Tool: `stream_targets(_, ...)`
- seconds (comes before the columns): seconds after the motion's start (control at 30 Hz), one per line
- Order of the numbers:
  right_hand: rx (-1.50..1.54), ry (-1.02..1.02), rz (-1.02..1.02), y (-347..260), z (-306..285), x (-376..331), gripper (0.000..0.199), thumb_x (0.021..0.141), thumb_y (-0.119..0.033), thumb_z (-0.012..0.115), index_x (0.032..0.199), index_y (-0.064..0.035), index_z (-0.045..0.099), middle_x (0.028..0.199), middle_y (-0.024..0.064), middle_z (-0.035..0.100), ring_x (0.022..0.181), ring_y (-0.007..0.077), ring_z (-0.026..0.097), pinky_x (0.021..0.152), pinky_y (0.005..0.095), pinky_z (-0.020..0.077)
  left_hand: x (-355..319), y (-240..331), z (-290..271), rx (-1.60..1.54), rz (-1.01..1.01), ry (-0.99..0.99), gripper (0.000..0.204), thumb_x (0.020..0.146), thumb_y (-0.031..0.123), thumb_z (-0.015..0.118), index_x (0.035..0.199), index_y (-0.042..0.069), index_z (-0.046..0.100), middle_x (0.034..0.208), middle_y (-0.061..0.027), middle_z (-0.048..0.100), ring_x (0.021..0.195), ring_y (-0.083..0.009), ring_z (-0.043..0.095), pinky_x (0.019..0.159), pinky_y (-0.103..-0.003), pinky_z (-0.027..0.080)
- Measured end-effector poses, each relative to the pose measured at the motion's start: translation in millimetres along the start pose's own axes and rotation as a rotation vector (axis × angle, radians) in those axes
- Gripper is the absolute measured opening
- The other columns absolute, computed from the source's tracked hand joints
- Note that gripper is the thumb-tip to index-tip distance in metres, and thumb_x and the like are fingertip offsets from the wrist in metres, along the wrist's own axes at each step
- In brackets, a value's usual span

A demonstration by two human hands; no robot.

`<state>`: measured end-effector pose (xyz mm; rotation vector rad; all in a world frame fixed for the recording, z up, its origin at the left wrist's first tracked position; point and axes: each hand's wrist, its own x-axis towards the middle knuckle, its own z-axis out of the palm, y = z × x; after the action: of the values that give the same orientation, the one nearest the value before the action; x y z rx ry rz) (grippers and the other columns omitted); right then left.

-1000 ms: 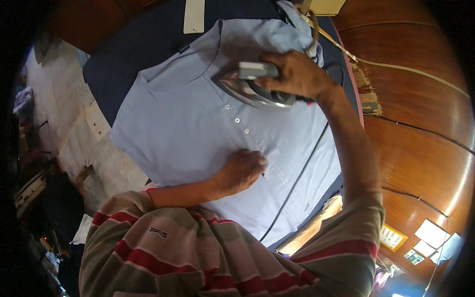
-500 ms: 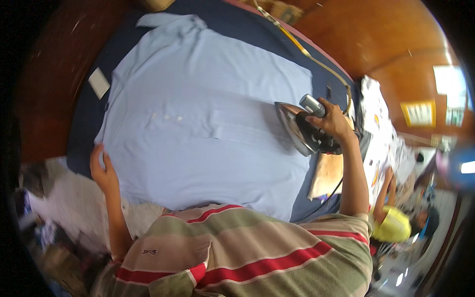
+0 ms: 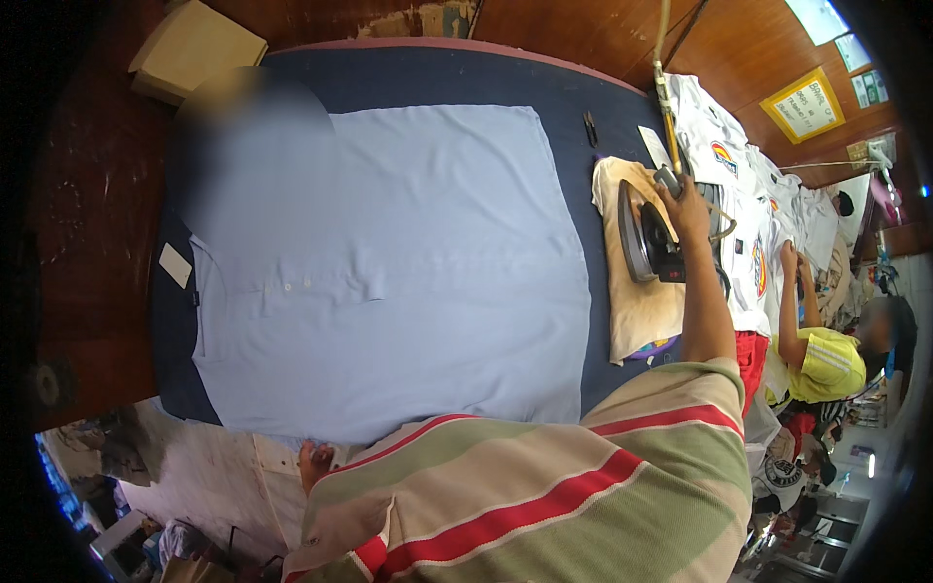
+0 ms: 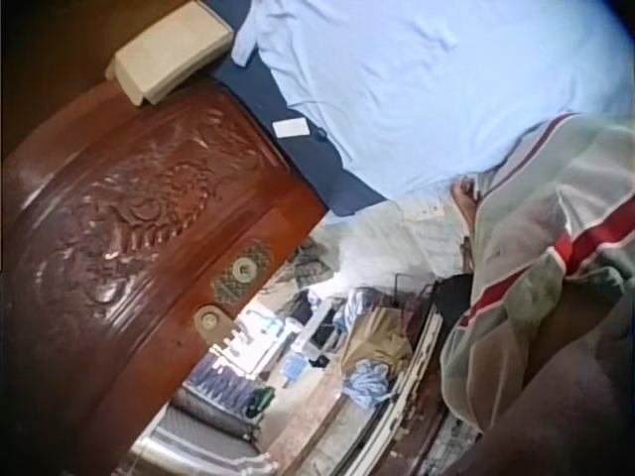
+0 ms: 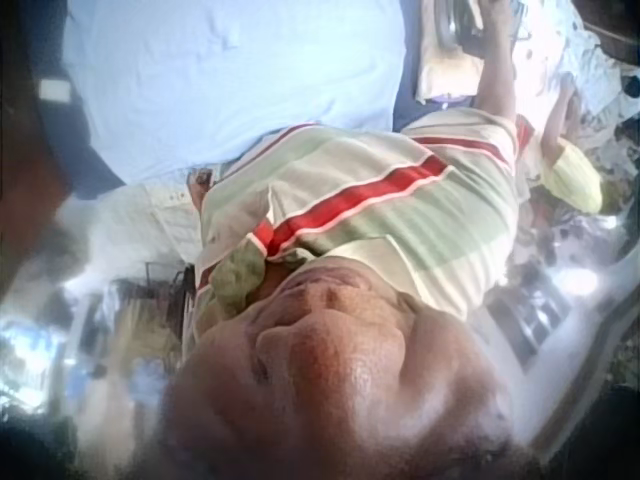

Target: The person irons the front and sleeves of a blue shirt on a padded table before folding it and placing it into a stack of similar garments.

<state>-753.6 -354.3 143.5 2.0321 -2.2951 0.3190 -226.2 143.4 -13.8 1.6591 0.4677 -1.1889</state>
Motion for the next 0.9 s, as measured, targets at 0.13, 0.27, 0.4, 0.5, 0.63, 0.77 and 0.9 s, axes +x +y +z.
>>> stream_targets(0.13,-0.115,0.445,-0.479,-82.7,15.7,-6.7,0.042,0.083,-0.04,0.056,0.114,-0.0114,0.055,0.116,0.0126,0.054,0.106,0.0324,0.051,0.086,0.043,0.0405,-2.2,-12.8,19.6,0.015,-0.064,-0.157,0.046,0.086,0.051,0.047,0.121,0.021,0.04,0.119,-0.0018,0.049,0.112,-0.0208,0.046,0.086,-0.041,0.032)
stream_targets(0.27,0.311,0.0,-0.54,-179.4,98.9,38.4,0.028,0.089,-0.03,0.05,0.104,-0.0091,0.061,0.111,0.0101,0.057,0.101,0.032,0.053,0.084,0.0428,0.0432,-27.3,-6.9,33.6,0.045,-0.032,-0.153,0.047,0.089,0.048,0.045,0.123,0.017,0.039,0.127,-0.0052,0.046,0.119,-0.0232,0.042,0.092,-0.041,0.031)
stream_targets(0.4,0.329,0.007,-0.815,-295.2,136.4,64.1,0.028,0.09,-0.029,0.047,0.104,-0.0102,0.062,0.113,0.0093,0.057,0.102,0.0308,0.054,0.084,0.043,0.044,-38.3,0.2,46.1,-0.139,-0.224,-0.15,0.042,0.091,0.043,0.045,0.121,0.014,0.042,0.126,-0.0086,0.047,0.119,-0.024,0.044,0.096,-0.041,0.034)
stream_targets(0.5,0.345,-0.05,-1.018,-394.1,156.3,61.3,0.034,0.091,-0.033,0.044,0.114,-0.0129,0.057,0.12,0.0086,0.055,0.11,0.0292,0.051,0.088,0.0433,0.0424,-13.7,-48.5,18.6,-0.003,-0.038,-0.467,0.04,0.091,0.038,0.047,0.122,0.013,0.043,0.125,-0.0113,0.049,0.115,-0.0254,0.047,0.096,-0.043,0.037)
stream_targets(0.63,0.161,-0.376,-0.831,-481.4,168.3,36.8,0.053,0.086,-0.048,0.045,0.129,-0.0183,0.045,0.125,0.0107,0.053,0.114,0.0298,0.05,0.093,0.0416,0.0398,-40.8,-23.5,51.2,-0.426,-0.321,-0.466,0.043,0.086,0.03,0.059,0.12,0.008,0.044,0.117,-0.0107,0.051,0.106,-0.0247,0.051,0.091,-0.039,0.042)
stream_targets(0.77,0.178,-0.508,-0.958,-494.8,174.5,33.6,0.042,0.075,-0.034,0.057,0.093,0.0031,0.063,0.096,0.023,0.063,0.094,0.0359,0.059,0.08,0.0395,0.044,-51.0,-32.1,51.3,-0.497,-0.405,-0.492,0.039,0.084,0.029,0.063,0.112,0.007,0.047,0.106,-0.0091,0.053,0.086,-0.0231,0.056,0.078,-0.037,0.048)
stream_targets(0.9,0.22,-0.52,-1.132,-459.9,202.5,99.6,0.041,0.078,-0.03,0.056,0.096,0.0068,0.061,0.087,0.0212,0.063,0.085,0.0311,0.06,0.077,0.0364,0.044,-31.2,-45.7,42.2,-0.599,-0.359,-0.504,0.033,0.08,0.026,0.068,0.103,0.01,0.051,0.095,-0.0052,0.058,0.08,-0.02,0.057,0.07,-0.034,0.051)
